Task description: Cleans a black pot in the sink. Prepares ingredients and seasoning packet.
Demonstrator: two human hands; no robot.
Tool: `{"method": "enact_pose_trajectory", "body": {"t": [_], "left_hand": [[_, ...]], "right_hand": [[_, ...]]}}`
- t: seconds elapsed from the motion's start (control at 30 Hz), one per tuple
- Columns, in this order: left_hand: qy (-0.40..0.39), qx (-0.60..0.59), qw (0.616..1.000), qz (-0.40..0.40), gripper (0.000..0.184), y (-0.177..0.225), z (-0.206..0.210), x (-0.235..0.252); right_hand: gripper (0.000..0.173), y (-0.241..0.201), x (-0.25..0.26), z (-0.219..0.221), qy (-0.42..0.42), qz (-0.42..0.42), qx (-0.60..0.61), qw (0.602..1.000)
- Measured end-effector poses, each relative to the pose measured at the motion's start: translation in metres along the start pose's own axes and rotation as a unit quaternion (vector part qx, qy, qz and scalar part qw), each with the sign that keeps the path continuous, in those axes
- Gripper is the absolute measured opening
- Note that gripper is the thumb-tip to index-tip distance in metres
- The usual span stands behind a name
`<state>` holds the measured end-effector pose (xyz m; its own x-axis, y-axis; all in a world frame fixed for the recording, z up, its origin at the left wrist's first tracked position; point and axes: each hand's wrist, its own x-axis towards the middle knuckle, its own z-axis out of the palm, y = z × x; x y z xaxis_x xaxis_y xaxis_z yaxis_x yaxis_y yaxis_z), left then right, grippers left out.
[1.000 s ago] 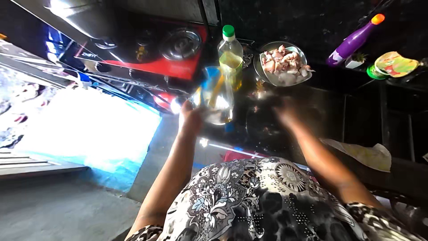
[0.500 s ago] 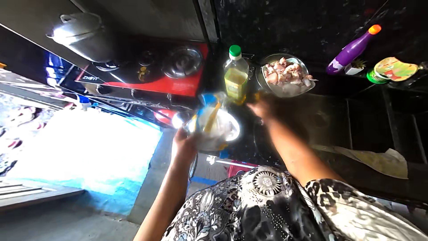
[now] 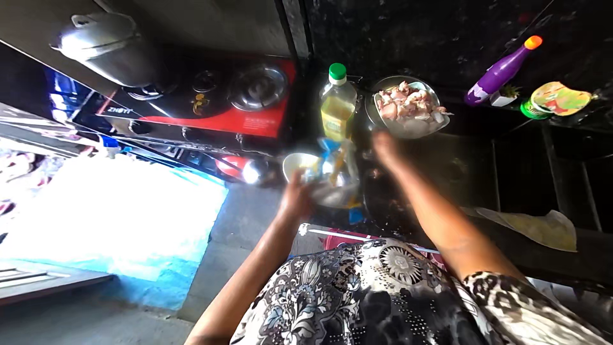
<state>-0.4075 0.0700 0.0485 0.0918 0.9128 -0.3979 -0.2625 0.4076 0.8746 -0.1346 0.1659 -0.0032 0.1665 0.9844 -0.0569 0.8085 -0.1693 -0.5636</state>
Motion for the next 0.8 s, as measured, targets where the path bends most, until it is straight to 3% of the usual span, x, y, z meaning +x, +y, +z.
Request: {"method": "enact_pose_trajectory", "body": {"t": [0.07,0.17,0.23,0.3,0.37,0.43,0.6,0.7,0.8], "left_hand": [[-0.051,-0.014,0.998,-0.029,0.045,-0.009,0.016,0.004],[-0.086,-0.017,0.993,-0.083,0.045,-0.031,0.034,0.016],[-0.085,-0.019,0.987,-0.136,0.046,-0.045,0.042,0.023],[-0.080,-0.014,0.982,-0.168,0.042,-0.050,0.048,0.023],[-0.088,0.005,0.978,-0.188,0.042,-0.048,0.052,0.018],[-0.099,0.018,0.974,-0.202,0.043,-0.045,0.054,0.013],[-0.113,0.015,0.969,-0.221,0.043,-0.045,0.053,0.004],[-0.139,0.023,0.965,-0.222,0.042,-0.051,0.040,0.000],[-0.170,0.012,0.954,-0.247,0.041,-0.056,0.030,-0.009]], "right_hand": [[0.040,-0.013,-0.023,-0.046,0.054,0.007,0.059,0.997],[0.033,-0.030,-0.065,-0.071,0.170,-0.095,0.099,0.976],[0.030,-0.033,-0.100,-0.055,0.122,-0.170,0.077,0.975],[0.030,-0.018,-0.118,-0.022,0.000,-0.237,0.004,0.972],[0.039,-0.001,-0.124,-0.004,-0.110,-0.242,-0.070,0.961],[0.041,0.009,-0.124,-0.004,-0.065,-0.268,-0.053,0.960],[0.019,0.001,-0.110,-0.022,0.054,-0.355,0.009,0.933],[0.011,-0.001,-0.100,-0.026,-0.004,-0.339,0.029,0.940],[0.021,-0.006,-0.060,-0.043,-0.070,-0.204,0.029,0.976]]}}
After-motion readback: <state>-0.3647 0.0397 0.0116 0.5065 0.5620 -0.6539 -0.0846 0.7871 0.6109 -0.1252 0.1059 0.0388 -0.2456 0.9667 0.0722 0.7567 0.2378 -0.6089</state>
